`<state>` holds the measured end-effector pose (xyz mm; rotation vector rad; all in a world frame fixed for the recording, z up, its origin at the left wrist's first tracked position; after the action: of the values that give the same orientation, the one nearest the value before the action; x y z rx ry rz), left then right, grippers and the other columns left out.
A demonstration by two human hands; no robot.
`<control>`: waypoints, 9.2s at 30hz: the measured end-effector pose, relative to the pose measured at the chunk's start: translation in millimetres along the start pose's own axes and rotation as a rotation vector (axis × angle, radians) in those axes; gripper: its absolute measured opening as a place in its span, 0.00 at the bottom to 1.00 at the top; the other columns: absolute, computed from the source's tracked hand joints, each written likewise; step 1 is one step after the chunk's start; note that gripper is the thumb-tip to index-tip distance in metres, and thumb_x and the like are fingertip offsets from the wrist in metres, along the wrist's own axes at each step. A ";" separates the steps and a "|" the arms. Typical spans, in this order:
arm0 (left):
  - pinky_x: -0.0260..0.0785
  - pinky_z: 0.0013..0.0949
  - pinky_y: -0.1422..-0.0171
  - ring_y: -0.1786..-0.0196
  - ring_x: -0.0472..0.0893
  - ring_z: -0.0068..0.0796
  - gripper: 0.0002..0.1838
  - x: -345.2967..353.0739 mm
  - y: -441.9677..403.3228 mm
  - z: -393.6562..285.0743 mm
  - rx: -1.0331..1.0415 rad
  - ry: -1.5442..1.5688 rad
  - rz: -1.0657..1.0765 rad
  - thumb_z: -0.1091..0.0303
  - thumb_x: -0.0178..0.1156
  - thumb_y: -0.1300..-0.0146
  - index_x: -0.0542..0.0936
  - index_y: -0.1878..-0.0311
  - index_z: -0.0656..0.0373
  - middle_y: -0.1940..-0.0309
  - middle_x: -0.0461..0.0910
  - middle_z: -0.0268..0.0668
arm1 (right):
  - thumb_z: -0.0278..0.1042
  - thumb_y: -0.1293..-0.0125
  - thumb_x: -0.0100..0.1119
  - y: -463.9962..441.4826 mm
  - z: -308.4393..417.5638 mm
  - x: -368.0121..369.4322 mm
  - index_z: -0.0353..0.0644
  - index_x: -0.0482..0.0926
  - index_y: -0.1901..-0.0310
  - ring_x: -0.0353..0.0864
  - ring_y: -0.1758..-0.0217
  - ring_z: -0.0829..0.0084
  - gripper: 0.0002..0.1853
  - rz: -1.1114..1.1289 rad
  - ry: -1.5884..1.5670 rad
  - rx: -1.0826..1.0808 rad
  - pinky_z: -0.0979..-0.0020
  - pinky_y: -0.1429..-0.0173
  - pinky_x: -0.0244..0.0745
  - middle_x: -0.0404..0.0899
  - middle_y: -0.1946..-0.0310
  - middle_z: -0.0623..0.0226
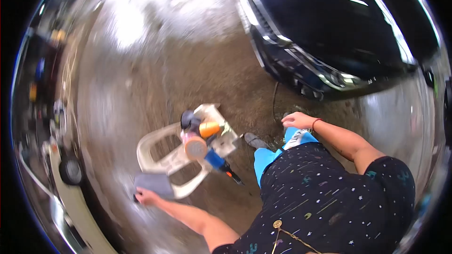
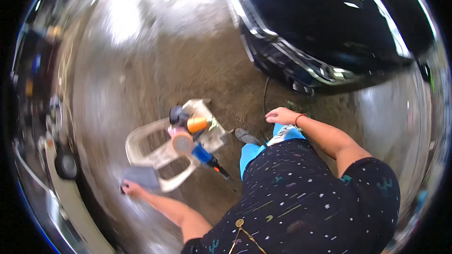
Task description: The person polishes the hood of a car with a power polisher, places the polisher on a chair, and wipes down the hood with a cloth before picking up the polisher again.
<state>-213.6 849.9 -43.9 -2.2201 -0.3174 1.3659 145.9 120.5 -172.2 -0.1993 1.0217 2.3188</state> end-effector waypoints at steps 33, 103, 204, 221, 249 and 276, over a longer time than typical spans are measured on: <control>0.78 0.40 0.58 0.67 0.84 0.39 0.28 -220.4 740.7 -702.6 1.696 0.543 1.637 0.64 0.65 0.36 0.74 0.32 0.53 0.50 0.82 0.43 | 0.43 0.32 0.58 165.9 -213.9 -405.0 0.41 0.61 0.24 0.44 0.17 0.44 0.37 -1.764 -0.003 0.315 0.41 0.18 0.41 0.47 0.20 0.45; 0.78 0.49 0.52 0.59 0.86 0.53 0.22 -74.3 564.8 -455.1 0.800 -0.072 1.637 0.61 0.62 0.34 0.76 0.39 0.58 0.63 0.87 0.49 | 0.28 0.44 0.59 -20.7 -77.8 -330.6 0.54 0.62 0.23 0.43 0.16 0.47 0.43 -1.072 0.035 -0.241 0.49 0.16 0.43 0.50 0.20 0.54; 0.78 0.32 0.69 0.72 0.84 0.28 0.15 -4.0 761.6 -531.2 0.087 0.078 1.626 0.65 0.60 0.29 0.81 0.45 0.63 0.68 0.86 0.42 | 0.49 0.36 0.54 -62.7 -99.7 -540.5 0.57 0.79 0.34 0.51 0.17 0.56 0.28 -0.514 0.772 -0.827 0.49 0.15 0.38 0.64 0.24 0.63; 0.77 0.35 0.72 0.75 0.84 0.31 0.13 -4.3 766.6 -498.3 0.303 0.045 1.737 0.67 0.57 0.28 0.80 0.47 0.66 0.70 0.85 0.45 | 0.42 0.39 0.60 196.3 -237.0 -577.8 0.46 0.65 0.26 0.48 0.17 0.44 0.38 -1.055 0.544 -0.124 0.44 0.17 0.43 0.55 0.21 0.51; 0.76 0.32 0.74 0.77 0.83 0.30 0.15 -7.8 788.1 -565.2 0.401 0.013 1.793 0.66 0.57 0.27 0.77 0.44 0.66 0.70 0.85 0.44 | 0.50 0.31 0.50 445.9 -445.0 -715.5 0.32 0.68 0.33 0.65 0.27 0.39 0.33 -1.709 0.327 0.640 0.52 0.20 0.54 0.67 0.31 0.37; 0.79 0.35 0.72 0.76 0.85 0.34 0.18 -36.3 802.8 -571.1 0.577 -0.069 1.811 0.63 0.56 0.30 0.79 0.47 0.69 0.71 0.85 0.46 | 0.59 0.23 0.38 515.2 -628.4 -751.6 0.23 0.56 0.26 0.48 0.18 0.44 0.42 -1.761 0.199 0.885 0.48 0.17 0.40 0.50 0.22 0.39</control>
<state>220.7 -13.8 -237.5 -1.5754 2.2049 1.7545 402.4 -945.1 -17.5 -0.6197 1.0818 0.2328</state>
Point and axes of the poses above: each hand's wrist, its own y-axis away from the middle knuckle, its own x-axis out of the palm, z = x × y, the point moved 10 cm from there along -y, towards the middle knuckle
